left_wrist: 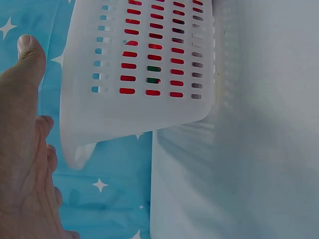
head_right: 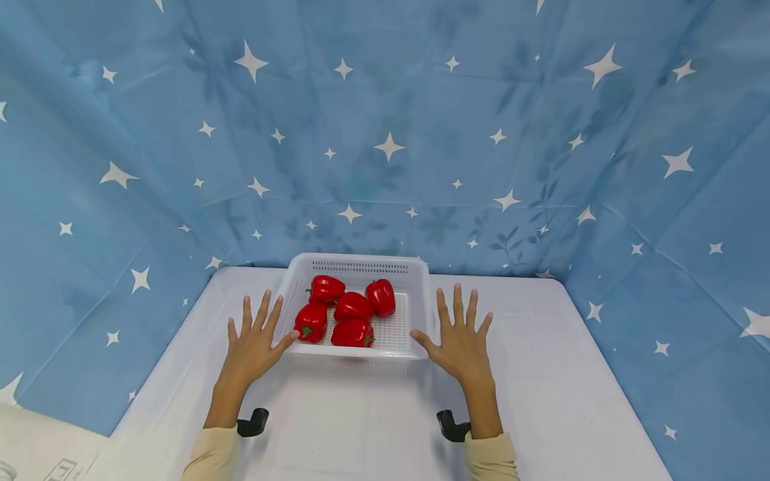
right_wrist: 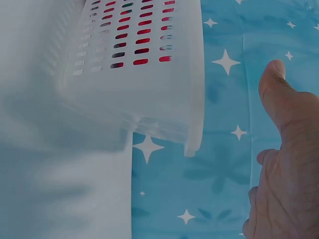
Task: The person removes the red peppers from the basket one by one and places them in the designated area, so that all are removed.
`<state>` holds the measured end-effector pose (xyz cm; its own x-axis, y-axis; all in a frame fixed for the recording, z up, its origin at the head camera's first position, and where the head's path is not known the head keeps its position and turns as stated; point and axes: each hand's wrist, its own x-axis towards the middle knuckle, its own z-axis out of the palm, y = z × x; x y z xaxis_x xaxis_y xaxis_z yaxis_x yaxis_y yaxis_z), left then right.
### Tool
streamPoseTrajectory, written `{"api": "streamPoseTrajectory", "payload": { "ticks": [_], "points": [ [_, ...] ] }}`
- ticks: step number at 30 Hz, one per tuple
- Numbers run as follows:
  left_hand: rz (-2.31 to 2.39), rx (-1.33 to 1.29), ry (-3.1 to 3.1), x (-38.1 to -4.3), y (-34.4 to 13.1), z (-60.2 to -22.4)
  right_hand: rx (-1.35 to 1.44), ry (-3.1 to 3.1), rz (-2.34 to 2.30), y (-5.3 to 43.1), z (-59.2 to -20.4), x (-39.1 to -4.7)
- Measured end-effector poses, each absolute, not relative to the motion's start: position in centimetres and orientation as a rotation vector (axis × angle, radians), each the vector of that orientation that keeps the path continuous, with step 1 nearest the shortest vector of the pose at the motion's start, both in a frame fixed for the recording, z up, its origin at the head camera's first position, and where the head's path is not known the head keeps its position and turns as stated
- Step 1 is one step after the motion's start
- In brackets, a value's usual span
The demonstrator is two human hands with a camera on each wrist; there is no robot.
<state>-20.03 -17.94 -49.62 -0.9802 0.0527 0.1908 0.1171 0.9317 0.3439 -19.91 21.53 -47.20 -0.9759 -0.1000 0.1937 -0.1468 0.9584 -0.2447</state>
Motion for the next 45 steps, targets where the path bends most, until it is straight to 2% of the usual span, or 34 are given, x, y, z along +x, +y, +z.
{"api": "streamPoseTrajectory", "payload": {
  "ticks": [12, 18, 28, 45],
  "points": [
    [-0.620, -0.109, -2.930, -20.0, -17.3, -49.7, 0.194, -2.668, 0.570, 21.4, -47.1, -20.5],
    [-0.830, -0.111, -2.877, -20.4, -17.0, -50.3, 0.168, -2.433, 1.078, 21.0, -47.2, -21.2],
    [-1.142, -0.040, -2.825, -20.6, -17.3, -51.6, -0.139, -2.312, 1.708, 20.8, -47.9, -21.7],
    [-1.216, -0.038, -2.799, -20.9, -17.6, -51.8, -0.033, -2.523, 1.765, 17.7, -46.7, -24.1]
  ]
}}
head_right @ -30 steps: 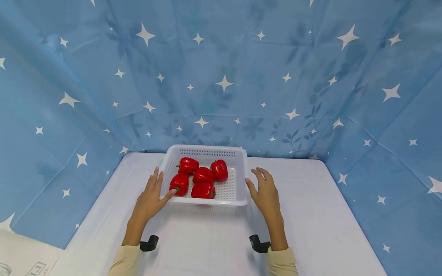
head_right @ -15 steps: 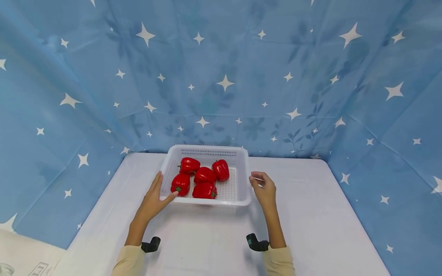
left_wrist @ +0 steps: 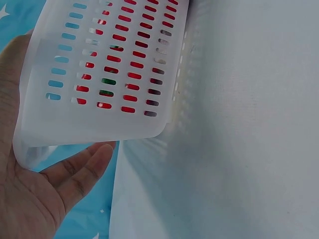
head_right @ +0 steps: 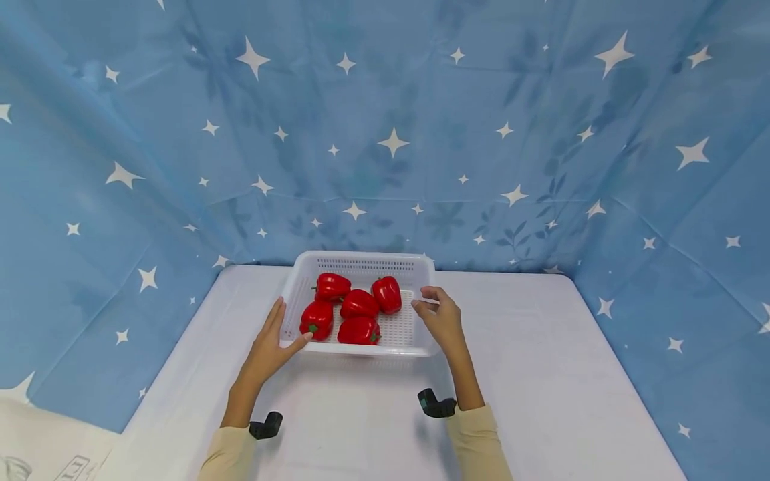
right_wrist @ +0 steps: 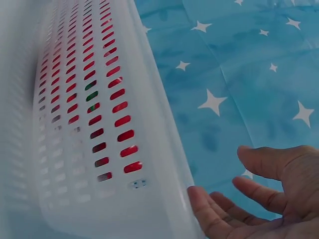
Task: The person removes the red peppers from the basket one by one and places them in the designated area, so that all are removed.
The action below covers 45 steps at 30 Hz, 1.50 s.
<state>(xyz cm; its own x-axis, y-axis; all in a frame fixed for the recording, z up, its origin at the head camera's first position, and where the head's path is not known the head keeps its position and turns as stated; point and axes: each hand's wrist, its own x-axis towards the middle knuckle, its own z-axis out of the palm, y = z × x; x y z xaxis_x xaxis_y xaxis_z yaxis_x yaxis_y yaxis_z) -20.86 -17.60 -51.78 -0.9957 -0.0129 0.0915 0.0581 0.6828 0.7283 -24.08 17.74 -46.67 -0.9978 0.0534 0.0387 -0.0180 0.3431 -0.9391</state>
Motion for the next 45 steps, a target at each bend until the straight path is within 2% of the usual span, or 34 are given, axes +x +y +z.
{"api": "streamPoseTrajectory", "payload": {
  "ticks": [45],
  "points": [
    [-1.070, -0.015, -2.830, -20.6, -17.6, -51.9, -0.214, -2.960, 1.719, 13.8, -47.6, -30.8]
  ]
}}
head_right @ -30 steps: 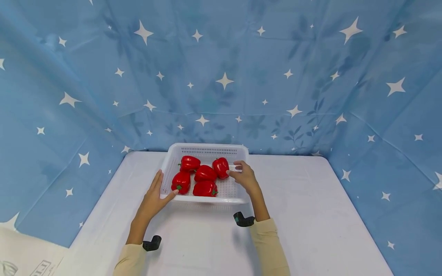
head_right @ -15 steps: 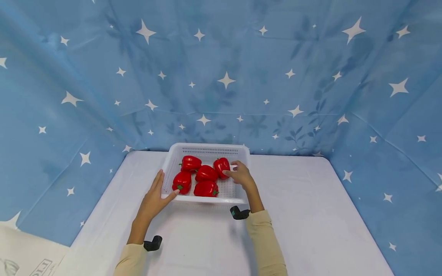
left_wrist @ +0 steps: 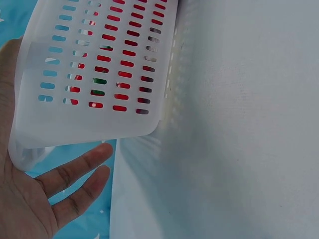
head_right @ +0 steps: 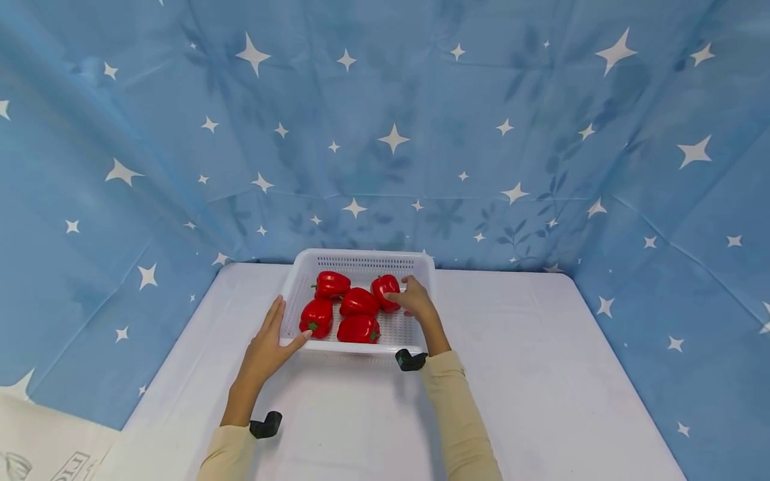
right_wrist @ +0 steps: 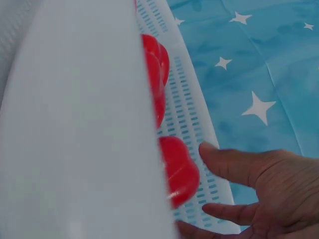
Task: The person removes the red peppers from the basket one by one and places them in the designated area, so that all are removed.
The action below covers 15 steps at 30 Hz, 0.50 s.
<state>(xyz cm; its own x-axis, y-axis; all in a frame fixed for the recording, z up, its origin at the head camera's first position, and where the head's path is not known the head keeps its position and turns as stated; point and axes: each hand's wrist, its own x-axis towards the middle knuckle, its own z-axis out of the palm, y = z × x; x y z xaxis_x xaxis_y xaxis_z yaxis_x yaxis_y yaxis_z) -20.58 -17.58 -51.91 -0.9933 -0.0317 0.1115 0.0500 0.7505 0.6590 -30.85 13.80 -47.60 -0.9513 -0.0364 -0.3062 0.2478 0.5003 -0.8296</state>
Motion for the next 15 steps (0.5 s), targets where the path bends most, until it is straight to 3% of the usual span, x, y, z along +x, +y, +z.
{"api": "streamPoseTrajectory", "payload": {
  "ticks": [15],
  "points": [
    [-1.080, -0.011, -2.819, -20.6, -17.6, -52.2, 0.226, 2.387, -1.406, 13.2, -48.2, -32.4]
  ]
}}
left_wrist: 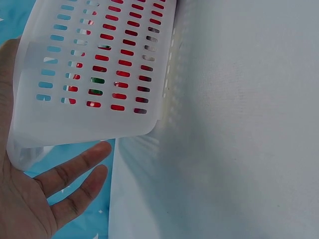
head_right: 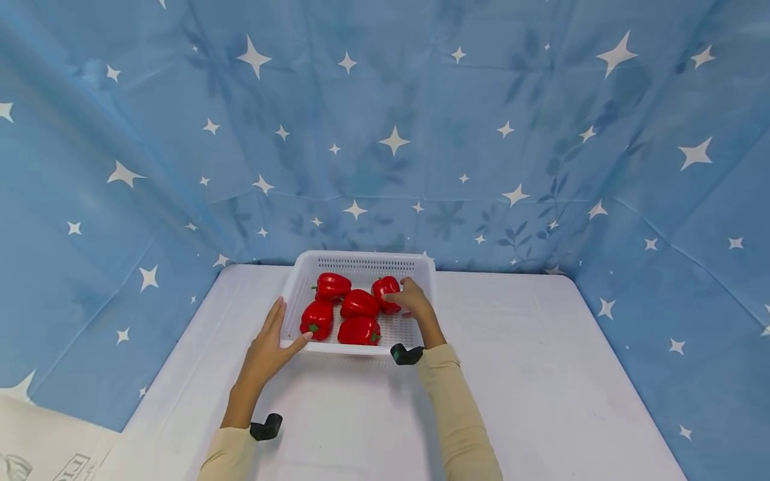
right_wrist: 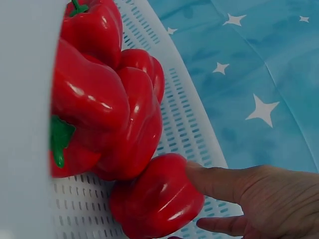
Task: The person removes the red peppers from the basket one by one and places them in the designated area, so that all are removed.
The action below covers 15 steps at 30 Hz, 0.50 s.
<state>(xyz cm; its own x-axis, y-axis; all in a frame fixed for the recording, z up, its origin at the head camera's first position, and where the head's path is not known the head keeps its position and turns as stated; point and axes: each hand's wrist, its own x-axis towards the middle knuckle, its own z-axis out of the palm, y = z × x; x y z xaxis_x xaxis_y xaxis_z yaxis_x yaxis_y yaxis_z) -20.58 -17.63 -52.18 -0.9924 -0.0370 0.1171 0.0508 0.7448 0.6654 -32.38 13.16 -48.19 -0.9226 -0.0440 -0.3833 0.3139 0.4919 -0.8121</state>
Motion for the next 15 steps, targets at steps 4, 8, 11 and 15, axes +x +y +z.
{"api": "streamPoseTrajectory", "payload": {
  "ticks": [4, 8, 11, 15],
  "points": [
    [-1.085, -0.006, -2.822, -20.46, -17.55, -52.18, 0.236, 2.366, -1.411, 13.24, -48.14, -32.51],
    [-1.083, 0.002, -2.820, -20.37, -17.54, -52.05, 0.252, 2.339, -1.409, 13.26, -48.03, -32.70],
    [-1.081, -0.001, -2.816, -20.35, -17.55, -51.91, 0.268, 2.315, -1.408, 13.25, -47.91, -32.91],
    [-1.085, -0.014, -2.808, -20.41, -17.56, -51.85, 0.283, 2.301, -1.399, 13.29, -47.95, -33.29]
  ]
}}
